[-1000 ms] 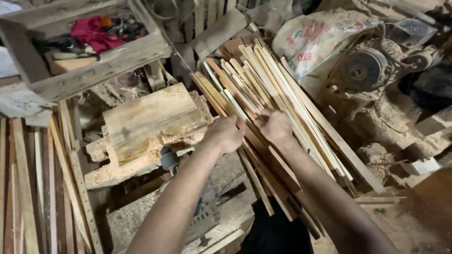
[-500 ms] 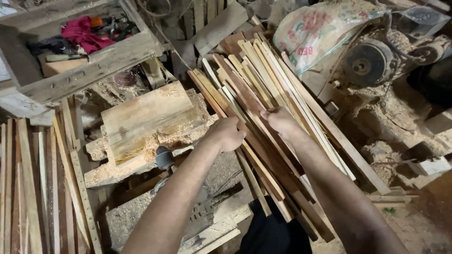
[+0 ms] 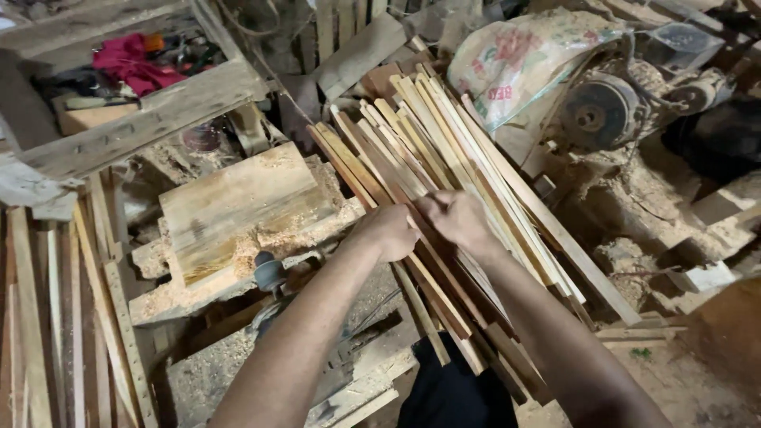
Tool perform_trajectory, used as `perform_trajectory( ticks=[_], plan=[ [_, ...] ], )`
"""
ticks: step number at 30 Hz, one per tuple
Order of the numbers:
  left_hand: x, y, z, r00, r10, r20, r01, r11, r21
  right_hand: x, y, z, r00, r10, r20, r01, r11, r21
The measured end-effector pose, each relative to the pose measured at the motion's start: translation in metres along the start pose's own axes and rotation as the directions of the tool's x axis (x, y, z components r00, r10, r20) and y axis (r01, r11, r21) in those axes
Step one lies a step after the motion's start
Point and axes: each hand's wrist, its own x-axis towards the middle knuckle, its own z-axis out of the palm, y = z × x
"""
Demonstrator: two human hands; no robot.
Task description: Picking up wooden strips and drilling holes into them using a stationary drill.
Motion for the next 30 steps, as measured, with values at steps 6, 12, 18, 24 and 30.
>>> perform_trajectory(
  ticks=[6, 12, 18, 24, 30],
  plan=[
    [0.053, -0.008, 0.027, 0.999, 0.025, -0.023, -0.025, 1.000, -0.008, 0.053, 0.119, 0.025, 0.966, 0.251, -0.061, -0.251, 0.854, -0.455],
    [0.066, 0.004, 0.036, 0.998, 0.031, 0.056, -0.037, 0.995, 0.096, 0.056, 0.089, 0.005, 0.967, 0.253, -0.007, -0.238, 0.897, -0.374],
    [0.044, 0.021, 0.019, 0.998, 0.022, 0.064, -0.026, 0.997, 0.073, 0.058, 0.073, 0.008, 0.979, 0.176, 0.106, -0.142, 0.952, -0.270],
    [0.048, 0.014, 0.022, 0.997, -0.020, 0.068, 0.014, 0.996, 0.094, 0.044, 0.006, -0.005, 0.981, 0.034, 0.192, -0.002, 0.987, -0.162],
    [0.048, 0.018, 0.023, 0.999, -0.008, 0.043, 0.005, 0.997, 0.077, 0.121, 0.126, 0.060, 0.986, 0.157, 0.060, -0.111, 0.877, -0.468]
  ],
)
